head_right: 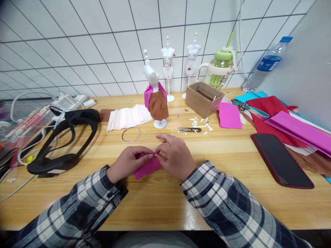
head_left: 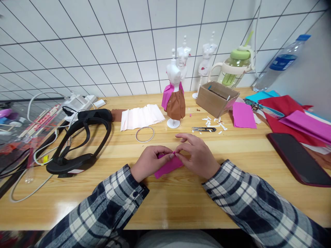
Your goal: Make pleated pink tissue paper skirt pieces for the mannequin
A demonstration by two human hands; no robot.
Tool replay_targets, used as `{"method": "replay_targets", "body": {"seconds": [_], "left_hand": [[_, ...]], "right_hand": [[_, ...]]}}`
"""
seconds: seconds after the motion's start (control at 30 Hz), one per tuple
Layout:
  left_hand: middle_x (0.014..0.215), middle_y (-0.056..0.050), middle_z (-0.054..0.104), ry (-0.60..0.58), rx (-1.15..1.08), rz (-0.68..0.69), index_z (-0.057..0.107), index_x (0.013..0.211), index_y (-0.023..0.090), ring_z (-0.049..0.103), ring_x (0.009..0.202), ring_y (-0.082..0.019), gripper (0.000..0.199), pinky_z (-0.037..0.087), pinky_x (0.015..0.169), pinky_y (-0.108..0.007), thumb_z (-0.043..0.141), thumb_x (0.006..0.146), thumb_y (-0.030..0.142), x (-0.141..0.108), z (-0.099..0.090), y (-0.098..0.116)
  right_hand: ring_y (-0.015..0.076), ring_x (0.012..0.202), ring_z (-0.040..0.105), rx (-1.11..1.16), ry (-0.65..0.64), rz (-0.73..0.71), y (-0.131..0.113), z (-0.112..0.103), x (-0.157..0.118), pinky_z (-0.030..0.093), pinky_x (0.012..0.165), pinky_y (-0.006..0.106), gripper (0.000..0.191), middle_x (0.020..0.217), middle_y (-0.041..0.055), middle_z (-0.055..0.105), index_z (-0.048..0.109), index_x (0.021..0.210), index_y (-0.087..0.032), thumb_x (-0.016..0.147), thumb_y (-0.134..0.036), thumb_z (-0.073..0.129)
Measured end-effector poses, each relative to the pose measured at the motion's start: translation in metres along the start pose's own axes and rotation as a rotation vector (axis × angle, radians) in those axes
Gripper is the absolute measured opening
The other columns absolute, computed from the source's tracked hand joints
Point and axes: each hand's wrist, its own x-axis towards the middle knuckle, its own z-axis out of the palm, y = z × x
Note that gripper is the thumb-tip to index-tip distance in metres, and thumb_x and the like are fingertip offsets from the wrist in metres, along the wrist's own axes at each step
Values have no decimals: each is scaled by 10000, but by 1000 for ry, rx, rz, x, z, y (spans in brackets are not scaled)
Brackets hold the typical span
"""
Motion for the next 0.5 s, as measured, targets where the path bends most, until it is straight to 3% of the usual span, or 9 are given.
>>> {"method": "replay_targets", "body": {"seconds": [0.23,0.5], "left_hand": [[854,-26,771,101,29,-6,761,868,175,688,773,-177,210,503,709,-245,644,832,346,2,-4,1],[858,-37,767,114,44,-11,760,871,167,683,771,-176,208,500,694,-245,653,830,341,2,-5,0]], "right_hand": [[201,934,640,-29,-9,-55,-3,-3,0,453,877,410,183,1204,42,667,725,975,-269,853,-198,609],[182,980,665,192,56,128,6,-1,2,519,895,331,183,1053,48,718,735,966,-222,878,-206,576]]}}
